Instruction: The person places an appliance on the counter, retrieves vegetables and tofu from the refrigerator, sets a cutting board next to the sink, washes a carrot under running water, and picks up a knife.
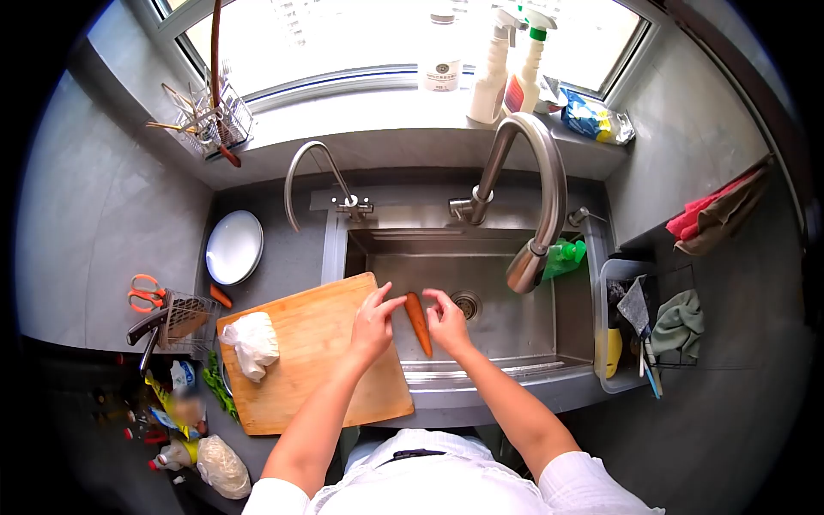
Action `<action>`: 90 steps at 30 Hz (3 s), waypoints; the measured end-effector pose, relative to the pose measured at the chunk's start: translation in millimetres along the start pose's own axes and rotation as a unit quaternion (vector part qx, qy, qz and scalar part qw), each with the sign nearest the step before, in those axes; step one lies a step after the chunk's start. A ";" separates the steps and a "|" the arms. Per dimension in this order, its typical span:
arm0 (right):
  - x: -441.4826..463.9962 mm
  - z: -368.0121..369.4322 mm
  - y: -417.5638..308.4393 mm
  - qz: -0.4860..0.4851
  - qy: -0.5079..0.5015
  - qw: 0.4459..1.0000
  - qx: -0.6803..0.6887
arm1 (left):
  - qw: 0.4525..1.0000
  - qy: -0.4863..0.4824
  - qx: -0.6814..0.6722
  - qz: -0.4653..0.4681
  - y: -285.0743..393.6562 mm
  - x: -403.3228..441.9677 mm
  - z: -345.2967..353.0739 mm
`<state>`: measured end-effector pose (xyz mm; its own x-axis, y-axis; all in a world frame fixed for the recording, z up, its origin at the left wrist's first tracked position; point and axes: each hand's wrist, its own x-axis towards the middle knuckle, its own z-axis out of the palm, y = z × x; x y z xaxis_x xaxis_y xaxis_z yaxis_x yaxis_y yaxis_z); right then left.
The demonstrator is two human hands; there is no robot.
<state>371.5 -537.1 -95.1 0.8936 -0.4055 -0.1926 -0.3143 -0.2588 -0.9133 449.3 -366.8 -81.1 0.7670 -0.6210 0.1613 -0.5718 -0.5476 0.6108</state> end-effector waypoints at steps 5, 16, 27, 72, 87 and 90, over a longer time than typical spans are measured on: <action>29.9 11.6 30.3 -0.049 0.080 0.996 0.010 | 0.986 -0.049 -0.141 -0.076 15.5 26.0 -9.1; 26.7 70.0 133.9 0.252 -0.141 0.916 -0.280 | 0.768 -0.069 -0.564 -0.295 -33.8 26.5 18.6; 16.4 35.1 110.1 0.322 -0.239 0.877 0.265 | 0.776 -0.046 -0.569 -0.269 -31.9 24.1 16.3; -60.5 -131.9 83.5 0.109 -0.013 0.976 -0.187 | 0.787 0.166 -0.472 -0.360 141.4 51.1 249.0; -48.9 -167.3 60.6 0.409 -0.226 0.723 0.509 | 0.443 -0.008 -0.800 -0.405 119.7 57.4 215.6; -38.2 -163.5 59.9 0.449 -0.212 0.716 0.490 | 0.636 0.006 -0.695 -0.334 150.3 35.6 203.7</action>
<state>266.2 -680.4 -83.9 0.5539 0.3333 -0.7630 -0.6330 0.7639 -0.1258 331.4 -585.5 -141.4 0.7111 -0.5002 -0.4940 0.6868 0.3439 0.6404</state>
